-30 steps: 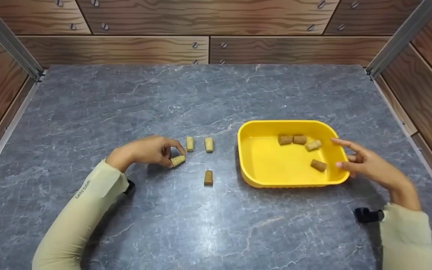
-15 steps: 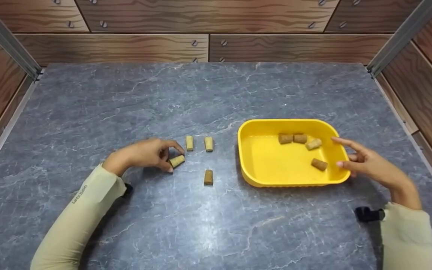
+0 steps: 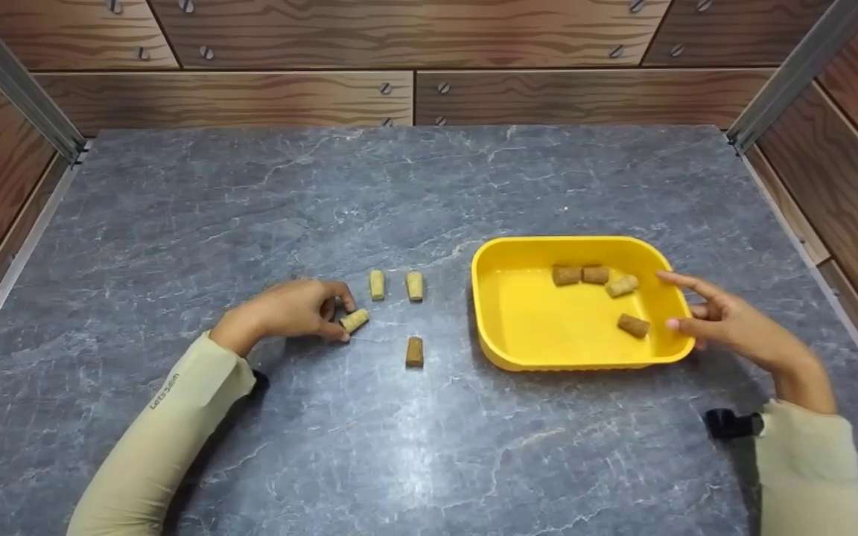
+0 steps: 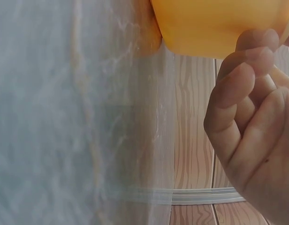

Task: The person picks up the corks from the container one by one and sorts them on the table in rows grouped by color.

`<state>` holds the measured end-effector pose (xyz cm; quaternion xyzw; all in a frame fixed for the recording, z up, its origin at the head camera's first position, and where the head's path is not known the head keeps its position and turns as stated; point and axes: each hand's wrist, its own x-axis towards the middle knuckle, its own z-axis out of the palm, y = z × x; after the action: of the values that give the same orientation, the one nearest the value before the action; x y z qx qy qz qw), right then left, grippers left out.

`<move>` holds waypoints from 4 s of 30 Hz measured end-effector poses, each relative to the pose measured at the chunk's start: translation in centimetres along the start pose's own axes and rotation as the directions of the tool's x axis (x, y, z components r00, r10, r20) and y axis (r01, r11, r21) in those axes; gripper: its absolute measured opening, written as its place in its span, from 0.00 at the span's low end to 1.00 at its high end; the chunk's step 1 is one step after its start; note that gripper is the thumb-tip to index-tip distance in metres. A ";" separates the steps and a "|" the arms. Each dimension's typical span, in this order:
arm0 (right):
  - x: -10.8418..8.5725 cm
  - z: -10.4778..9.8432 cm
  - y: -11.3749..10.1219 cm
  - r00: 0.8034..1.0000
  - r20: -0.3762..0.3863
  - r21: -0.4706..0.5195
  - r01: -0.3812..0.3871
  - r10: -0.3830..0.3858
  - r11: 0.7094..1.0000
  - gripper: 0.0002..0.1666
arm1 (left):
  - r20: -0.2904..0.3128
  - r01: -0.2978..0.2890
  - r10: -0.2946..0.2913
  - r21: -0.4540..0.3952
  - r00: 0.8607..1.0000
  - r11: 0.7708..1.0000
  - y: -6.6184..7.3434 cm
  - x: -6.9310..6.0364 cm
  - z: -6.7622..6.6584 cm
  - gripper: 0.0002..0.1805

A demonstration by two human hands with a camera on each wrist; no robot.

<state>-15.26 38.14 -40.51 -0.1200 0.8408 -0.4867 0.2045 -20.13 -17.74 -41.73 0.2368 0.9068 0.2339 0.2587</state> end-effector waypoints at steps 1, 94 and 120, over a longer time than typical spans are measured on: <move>0.0 0.0 0.0 1.000 -0.001 -0.003 0.002 -0.002 1.000 0.36 | -0.003 0.001 -0.001 0.003 1.000 1.000 0.0 0.0 0.0 0.20; 0.1 0.0 0.2 1.000 -0.002 0.008 0.019 -0.019 1.000 0.36 | -0.203 0.171 -0.119 0.261 0.972 0.950 0.5 1.6 -2.1 0.23; 0.2 0.1 0.2 1.000 0.006 0.003 0.020 -0.020 1.000 0.36 | -0.263 0.129 -0.064 0.236 0.963 0.963 2.2 0.5 -4.6 0.30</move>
<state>-15.34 38.07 -40.76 -0.1294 0.8384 -0.4894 0.2022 -22.53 -17.12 -37.23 0.1911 0.9651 0.1329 0.1202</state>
